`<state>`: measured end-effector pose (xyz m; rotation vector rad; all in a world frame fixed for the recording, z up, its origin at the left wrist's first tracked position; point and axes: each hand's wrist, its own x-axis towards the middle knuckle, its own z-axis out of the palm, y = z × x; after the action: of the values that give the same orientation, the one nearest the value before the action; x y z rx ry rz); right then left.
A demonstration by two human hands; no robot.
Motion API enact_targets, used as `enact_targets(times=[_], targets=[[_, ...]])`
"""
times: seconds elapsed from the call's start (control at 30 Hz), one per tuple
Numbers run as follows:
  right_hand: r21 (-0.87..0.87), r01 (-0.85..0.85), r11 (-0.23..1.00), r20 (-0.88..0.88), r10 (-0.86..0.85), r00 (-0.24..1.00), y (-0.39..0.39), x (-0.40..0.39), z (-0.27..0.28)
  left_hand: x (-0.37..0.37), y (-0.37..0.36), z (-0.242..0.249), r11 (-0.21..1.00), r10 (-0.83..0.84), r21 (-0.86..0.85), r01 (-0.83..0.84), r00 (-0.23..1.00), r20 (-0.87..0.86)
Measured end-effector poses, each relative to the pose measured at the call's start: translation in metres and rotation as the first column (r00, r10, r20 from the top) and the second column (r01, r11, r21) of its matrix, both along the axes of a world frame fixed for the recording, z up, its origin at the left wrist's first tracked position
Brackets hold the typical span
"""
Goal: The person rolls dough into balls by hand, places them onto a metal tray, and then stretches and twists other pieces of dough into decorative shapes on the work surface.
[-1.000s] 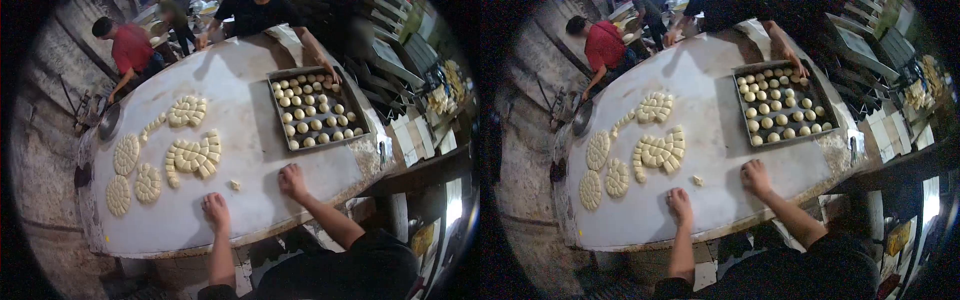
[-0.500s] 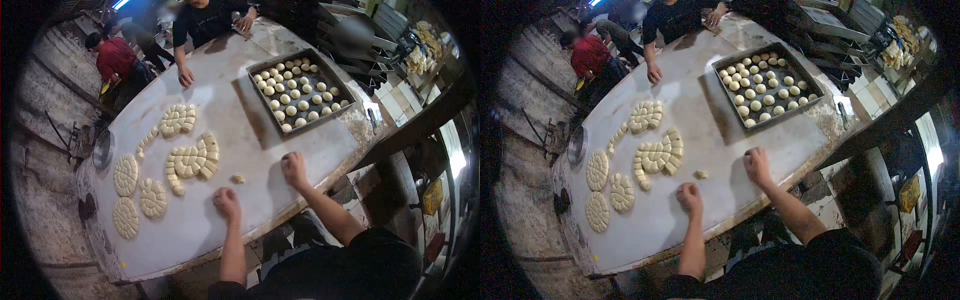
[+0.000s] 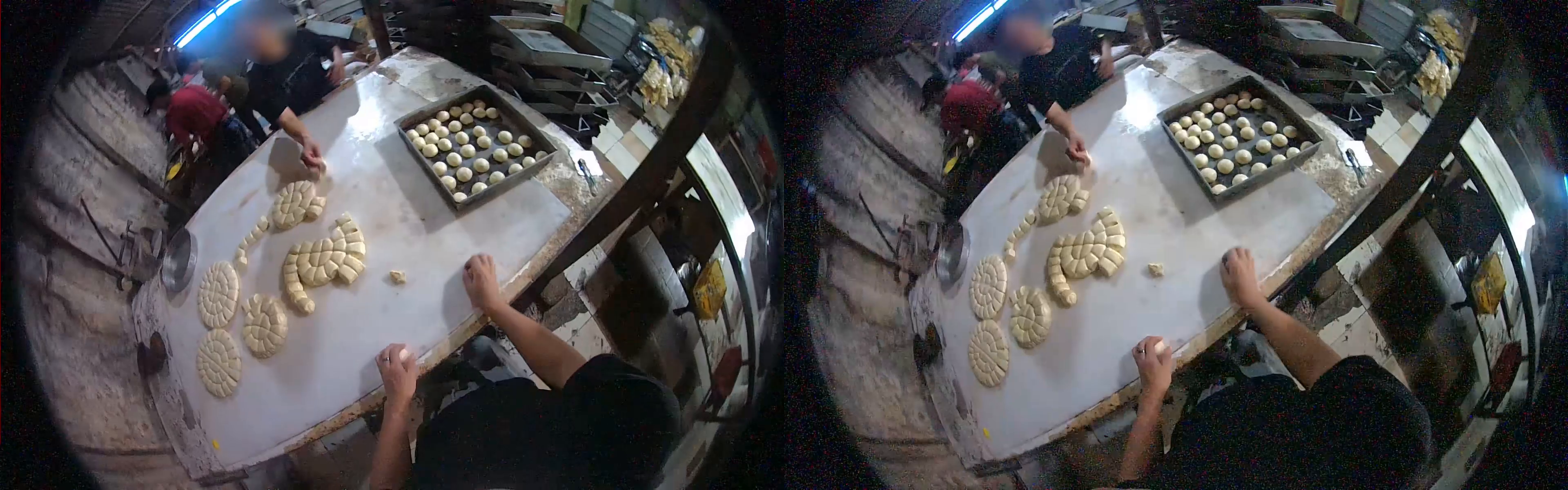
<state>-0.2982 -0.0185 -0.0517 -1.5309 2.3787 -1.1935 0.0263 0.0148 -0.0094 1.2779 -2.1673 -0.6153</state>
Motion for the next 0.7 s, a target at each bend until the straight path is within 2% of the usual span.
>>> enact_targets(times=[0.03, 0.1, 0.13, 0.2, 0.23, 0.27, 0.3, 0.33, 0.37, 0.4, 0.43, 0.47, 0.5, 0.53, 0.6, 0.67, 0.7], targets=[[-0.008, 0.026, 1.000, 0.003, -0.026, 1.000, 0.015, 0.004, 0.004, 0.004, 0.004, -0.004, 1.000, 0.003, -0.001, -0.003, 1.000, 0.006], [-0.053, -0.083, 0.995, 0.080, 0.087, 0.993, 0.047, 0.002, 0.013, 0.012, 0.005, -0.005, 1.000, -0.002, 0.011, 0.002, 1.000, 0.019], [-0.050, -0.054, 0.997, 0.084, 0.058, 0.995, 0.054, -0.001, 0.026, 0.014, 0.000, 0.001, 0.999, -0.031, 0.015, 0.031, 0.999, 0.023], [-0.060, -0.050, 0.997, 0.038, 0.053, 0.998, 0.063, -0.012, 0.045, 0.016, -0.009, 0.010, 0.920, 0.102, 0.381, -0.091, 0.995, -0.006], [-0.040, 0.026, 0.999, -0.044, -0.027, 0.999, 0.061, -0.019, 0.045, 0.015, -0.015, 0.013, 0.860, 0.170, 0.490, -0.143, 0.985, -0.011], [-0.035, 0.039, 0.999, -0.041, -0.041, 0.998, 0.059, -0.029, 0.045, 0.014, -0.022, 0.017, 0.859, 0.156, 0.494, -0.133, 0.988, -0.007], [0.075, 0.091, 0.993, 0.286, -0.108, 0.952, 0.055, -0.040, 0.049, 0.012, -0.029, 0.024, 0.743, 0.242, 0.651, -0.155, 0.969, -0.044], [0.190, 0.099, 0.977, 0.573, -0.192, 0.796, 0.049, -0.052, 0.051, 0.007, -0.034, 0.027, 0.599, 0.333, 0.784, -0.161, 0.941, -0.061], [0.170, 0.075, 0.983, 0.783, -0.181, 0.595, 0.046, -0.070, 0.042, 0.004, -0.033, 0.021, 0.508, 0.430, 0.858, -0.079, 0.886, -0.174], [0.168, 0.077, 0.983, 0.788, -0.181, 0.589, 0.044, -0.087, 0.046, 0.001, -0.031, 0.015, 0.511, 0.426, 0.856, -0.083, 0.889, -0.168], [0.137, 0.035, 0.990, 0.931, -0.141, 0.337, 0.042, -0.106, 0.059, -0.006, -0.027, 0.009, 0.446, 0.487, 0.895, -0.005, 0.840, -0.238], [0.095, -0.001, 0.995, 0.994, -0.095, 0.055, 0.040, -0.126, 0.073, -0.014, -0.024, 0.003, 0.383, 0.552, 0.921, 0.079, 0.779, -0.296], [0.049, -0.026, 0.998, 0.998, -0.048, 0.026, 0.038, -0.148, 0.088, -0.025, -0.020, 0.005, 0.302, 0.575, 0.945, 0.123, 0.768, -0.283], [-0.016, -0.026, 1.000, 1.000, 0.017, 0.023, 0.030, -0.170, 0.102, -0.044, -0.016, 0.013, 0.222, 0.599, 0.960, 0.168, 0.754, -0.271], [-0.147, 0.022, 0.989, 0.952, 0.136, 0.274, 0.004, -0.211, 0.167, -0.095, -0.004, 0.034, 0.219, 0.617, 0.964, 0.151, 0.744, -0.257], [-0.291, 0.106, 0.951, 0.711, 0.140, 0.689, -0.036, -0.259, 0.208, -0.139, -0.004, 0.039, 0.215, 0.642, 0.968, 0.125, 0.729, -0.237], [-0.451, 0.141, 0.881, 0.557, 0.155, 0.816, -0.065, -0.283, 0.211, -0.160, -0.006, 0.039, 0.196, 0.608, 0.973, 0.125, 0.763, -0.220]])
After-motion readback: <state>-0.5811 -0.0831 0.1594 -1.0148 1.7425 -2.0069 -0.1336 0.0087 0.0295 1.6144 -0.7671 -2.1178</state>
